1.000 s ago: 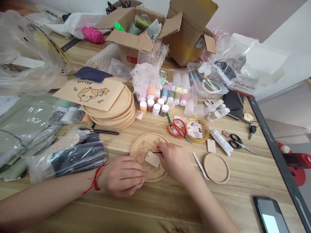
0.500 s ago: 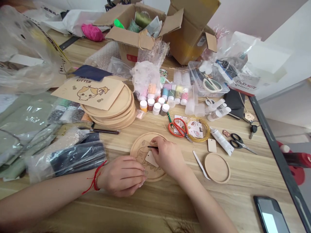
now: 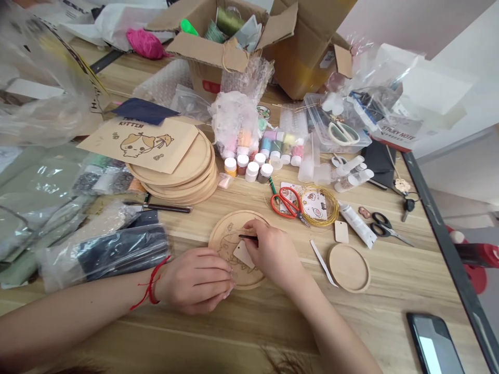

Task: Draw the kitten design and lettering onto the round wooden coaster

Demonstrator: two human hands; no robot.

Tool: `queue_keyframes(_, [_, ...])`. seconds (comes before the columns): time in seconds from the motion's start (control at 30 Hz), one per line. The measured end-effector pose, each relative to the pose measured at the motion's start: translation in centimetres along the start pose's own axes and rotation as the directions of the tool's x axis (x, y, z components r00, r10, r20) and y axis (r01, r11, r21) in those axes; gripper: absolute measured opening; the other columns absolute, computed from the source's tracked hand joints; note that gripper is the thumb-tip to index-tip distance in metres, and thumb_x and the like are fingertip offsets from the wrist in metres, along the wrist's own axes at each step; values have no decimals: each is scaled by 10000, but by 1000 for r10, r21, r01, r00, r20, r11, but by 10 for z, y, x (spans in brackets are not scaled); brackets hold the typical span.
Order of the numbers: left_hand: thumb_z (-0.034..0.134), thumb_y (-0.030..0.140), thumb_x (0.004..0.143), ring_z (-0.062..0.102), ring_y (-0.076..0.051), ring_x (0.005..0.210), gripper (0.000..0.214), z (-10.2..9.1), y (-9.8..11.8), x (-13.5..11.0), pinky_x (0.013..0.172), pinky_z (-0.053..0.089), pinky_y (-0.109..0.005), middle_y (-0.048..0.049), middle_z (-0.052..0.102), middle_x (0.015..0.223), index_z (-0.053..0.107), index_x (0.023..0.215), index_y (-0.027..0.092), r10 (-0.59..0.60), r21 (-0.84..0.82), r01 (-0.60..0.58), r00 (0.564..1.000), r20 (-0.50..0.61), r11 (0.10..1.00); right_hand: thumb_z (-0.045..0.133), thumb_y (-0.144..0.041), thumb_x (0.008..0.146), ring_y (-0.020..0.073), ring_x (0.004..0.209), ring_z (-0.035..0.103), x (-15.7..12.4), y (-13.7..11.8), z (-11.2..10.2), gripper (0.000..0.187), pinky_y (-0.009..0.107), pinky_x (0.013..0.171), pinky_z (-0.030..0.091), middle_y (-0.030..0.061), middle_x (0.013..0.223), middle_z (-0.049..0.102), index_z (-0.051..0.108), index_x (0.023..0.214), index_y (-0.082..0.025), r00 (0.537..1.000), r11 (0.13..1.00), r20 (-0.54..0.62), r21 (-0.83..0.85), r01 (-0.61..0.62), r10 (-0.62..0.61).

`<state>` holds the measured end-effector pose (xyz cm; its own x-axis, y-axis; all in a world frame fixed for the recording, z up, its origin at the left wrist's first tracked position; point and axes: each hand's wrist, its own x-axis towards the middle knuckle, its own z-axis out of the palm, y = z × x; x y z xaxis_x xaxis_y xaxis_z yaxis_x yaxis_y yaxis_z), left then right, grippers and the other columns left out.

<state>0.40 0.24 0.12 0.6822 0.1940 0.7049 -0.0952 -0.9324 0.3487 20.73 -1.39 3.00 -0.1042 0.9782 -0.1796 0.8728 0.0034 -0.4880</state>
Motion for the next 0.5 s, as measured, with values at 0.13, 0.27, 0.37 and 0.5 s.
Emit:
queue_keyframes(0.13, [617, 129, 828, 665, -149, 724, 65, 0, 0, 0, 663, 543, -274, -47, 711, 756, 658, 876, 111, -4, 7, 4, 1000, 4, 1000, 583, -223, 860, 242, 748, 724, -1, 0, 0, 209, 314, 646, 503, 75, 877, 766, 628, 1057, -171, 1000, 1000, 9, 1, -4, 4])
queue_keyframes(0.27, [582, 142, 850, 665, -141, 740, 70, 0, 0, 0, 685, 553, -270, -48, 716, 772, 648, 874, 132, -18, 4, 18, 1000, 11, 1000, 569, -213, 865, 253, 720, 724, 0, -3, 0, 258, 318, 613, 489, 84, 860, 765, 618, 1113, -162, 999, 997, 38, -76, 20, -17])
queue_keyframes(0.37, [577, 137, 855, 666, -139, 742, 67, 0, 1, 0, 693, 555, -267, -44, 716, 766, 643, 857, 139, -21, 2, 21, 1000, 16, 1000, 565, -183, 862, 260, 750, 729, 2, -4, -1, 229, 318, 623, 487, 83, 881, 769, 630, 1081, -170, 999, 992, 33, -123, 37, -33])
queue_keyframes(0.5, [590, 132, 847, 665, -142, 740, 63, 0, 1, 0, 687, 551, -268, -47, 716, 768, 651, 862, 126, -16, 3, 16, 1000, 13, 1000, 574, -170, 860, 267, 801, 732, 5, -4, -1, 183, 323, 658, 500, 82, 926, 770, 645, 1030, -172, 997, 989, 34, -132, 68, -64])
